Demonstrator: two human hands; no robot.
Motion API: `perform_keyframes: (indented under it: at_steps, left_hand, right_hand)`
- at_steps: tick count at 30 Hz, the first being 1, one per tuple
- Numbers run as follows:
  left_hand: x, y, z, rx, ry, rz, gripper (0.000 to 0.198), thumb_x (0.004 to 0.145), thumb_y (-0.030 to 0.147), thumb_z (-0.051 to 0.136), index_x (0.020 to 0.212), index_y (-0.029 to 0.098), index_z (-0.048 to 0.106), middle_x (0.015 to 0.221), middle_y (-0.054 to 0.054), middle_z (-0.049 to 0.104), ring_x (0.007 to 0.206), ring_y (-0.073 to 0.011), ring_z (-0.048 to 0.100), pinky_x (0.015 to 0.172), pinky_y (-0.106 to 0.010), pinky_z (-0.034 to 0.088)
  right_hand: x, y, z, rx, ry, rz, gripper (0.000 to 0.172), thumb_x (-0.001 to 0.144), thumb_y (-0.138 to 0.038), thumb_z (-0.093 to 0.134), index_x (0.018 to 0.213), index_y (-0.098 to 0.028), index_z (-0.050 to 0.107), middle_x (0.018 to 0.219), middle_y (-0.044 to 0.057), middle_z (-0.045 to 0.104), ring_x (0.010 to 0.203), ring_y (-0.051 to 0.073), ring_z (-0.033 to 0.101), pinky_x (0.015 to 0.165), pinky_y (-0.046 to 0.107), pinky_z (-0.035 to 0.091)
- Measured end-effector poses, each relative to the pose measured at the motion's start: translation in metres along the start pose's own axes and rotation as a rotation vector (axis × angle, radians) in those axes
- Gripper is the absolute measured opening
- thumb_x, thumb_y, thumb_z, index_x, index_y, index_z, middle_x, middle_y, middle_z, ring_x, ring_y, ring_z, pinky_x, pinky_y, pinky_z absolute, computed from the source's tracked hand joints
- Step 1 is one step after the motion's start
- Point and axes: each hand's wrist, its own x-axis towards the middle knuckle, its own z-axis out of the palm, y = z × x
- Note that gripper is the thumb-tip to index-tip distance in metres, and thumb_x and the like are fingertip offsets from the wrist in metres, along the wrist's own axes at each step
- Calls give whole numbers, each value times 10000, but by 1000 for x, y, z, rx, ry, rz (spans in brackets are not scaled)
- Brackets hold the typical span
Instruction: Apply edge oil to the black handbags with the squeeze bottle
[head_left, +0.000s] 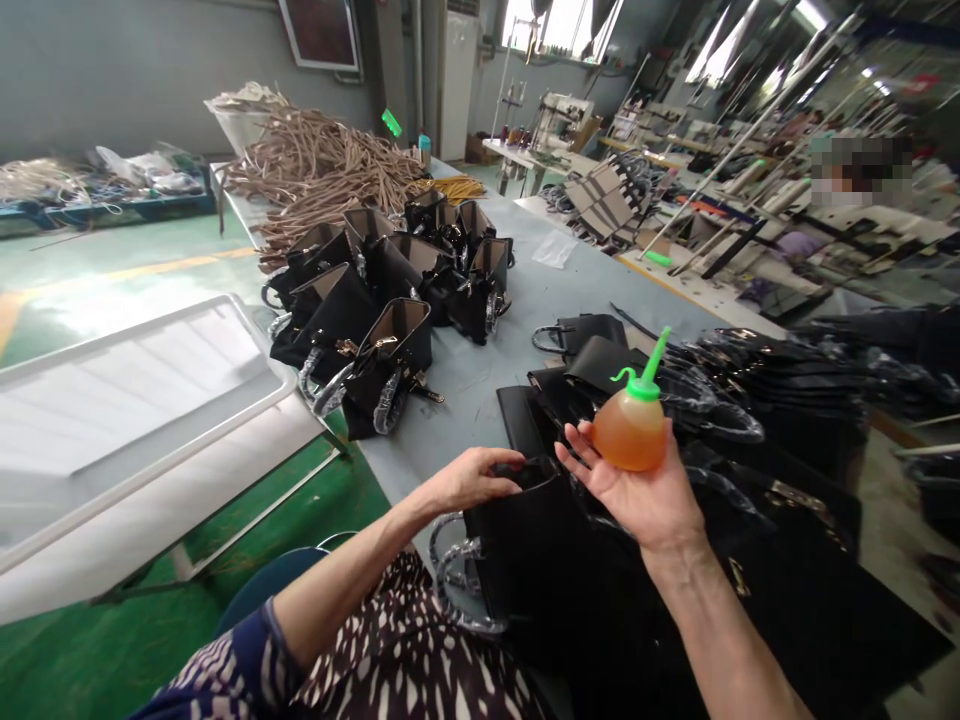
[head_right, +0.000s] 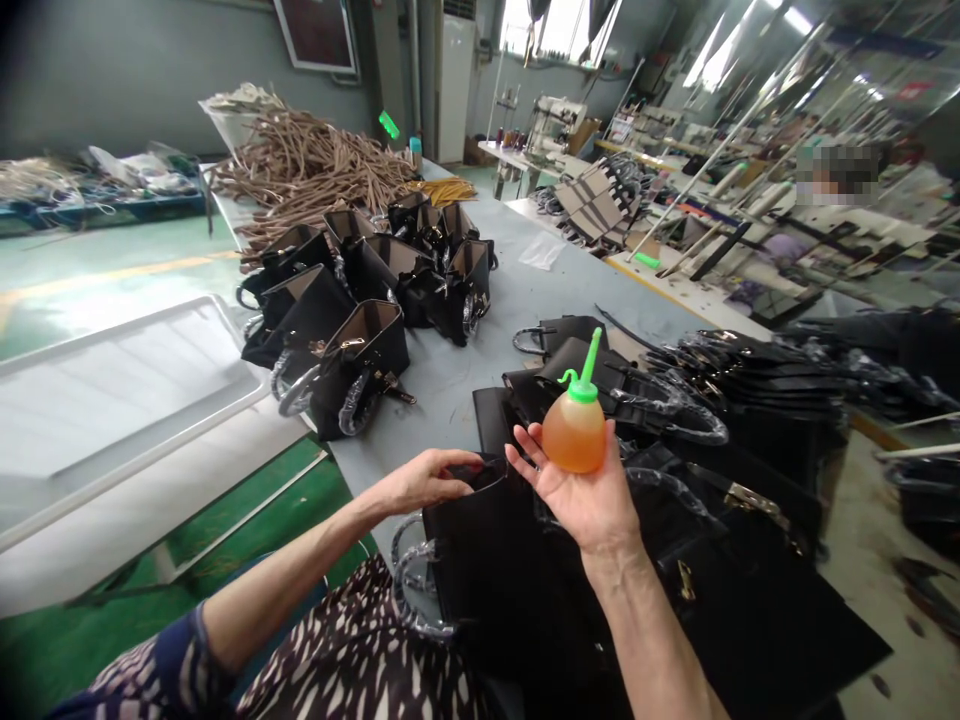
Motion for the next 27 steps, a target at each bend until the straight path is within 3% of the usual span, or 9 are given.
perform_keyframes:
  at_steps: [3, 6, 10, 15, 17, 20, 22, 25, 27]
  left_hand:
    - [8, 11, -4, 69, -131, -49, 574, 695, 303, 647, 1248, 205, 529, 1122, -31, 589, 652, -100, 520, 572, -216, 430]
    - [10, 20, 7, 280, -24, 48, 420, 657, 365, 689, 1024, 171, 622, 873, 1, 594, 676, -117, 491, 575, -209, 384]
    - [7, 24, 27, 274, -71, 7, 183, 702, 336, 657, 705, 160, 608, 625, 28, 519, 582, -107, 457, 527, -213, 346]
    - [-23, 29, 38, 327, 56, 57, 33, 699, 183, 540, 671, 168, 549, 721, 6, 544, 620, -109, 467, 571, -223, 358]
    - [-41, 31, 38, 400, 135, 59, 72, 656, 132, 493, 597, 167, 469, 742, 0, 521, 627, -104, 449, 573, -228, 342]
    - [-64, 30, 34, 415, 265, -36, 131, 637, 128, 459, 545, 171, 376, 709, 2, 484, 660, -113, 445, 606, -239, 335]
    - [-76, 24, 31, 313, 308, -187, 140, 657, 155, 445, 547, 176, 362, 635, 21, 437, 611, -105, 414, 568, -237, 310]
    - [-91, 9, 26, 106, 310, -440, 183, 697, 223, 426, 539, 185, 342, 517, 51, 315, 497, -83, 322, 471, -237, 223]
    - [-100, -4, 27, -38, 267, -509, 178, 715, 255, 414, 556, 181, 391, 484, 49, 352, 476, -90, 370, 457, -228, 247]
  right_hand:
    - [-6, 3, 16, -1, -8, 15, 457, 712, -558, 701, 926, -155, 675, 890, 132, 684, 991, 308, 611, 955, 564, 392]
    - [-17, 9, 39, 5, 3, 47, 438, 784, -576, 613, 939, -172, 679, 883, 140, 685, 993, 319, 610, 933, 608, 383]
    - [-31, 23, 61, 10, 73, 69, 454, 839, -599, 518, 926, -188, 691, 874, 141, 689, 974, 307, 623, 916, 604, 398]
    - [-38, 38, 59, -1, 160, 103, 476, 869, -576, 491, 929, -148, 690, 852, 134, 695, 941, 290, 633, 928, 579, 413]
    - [-41, 38, 55, -10, 172, 92, 456, 874, -554, 500, 941, -143, 685, 844, 132, 695, 947, 295, 631, 927, 586, 416]
    - [-48, 35, 53, -63, 189, 58, 451, 830, -548, 578, 978, -135, 677, 874, 133, 697, 943, 306, 633, 922, 600, 422]
    - [-55, 33, 54, -109, 196, 28, 437, 785, -531, 650, 988, -145, 676, 903, 121, 702, 908, 304, 646, 916, 617, 424]
    - [-65, 33, 56, -179, 225, 26, 461, 718, -513, 731, 988, -143, 677, 942, 131, 702, 906, 331, 651, 895, 638, 435]
    - [-70, 33, 57, -211, 266, 44, 503, 685, -507, 762, 1006, -129, 672, 983, 153, 695, 932, 359, 645, 880, 640, 451]
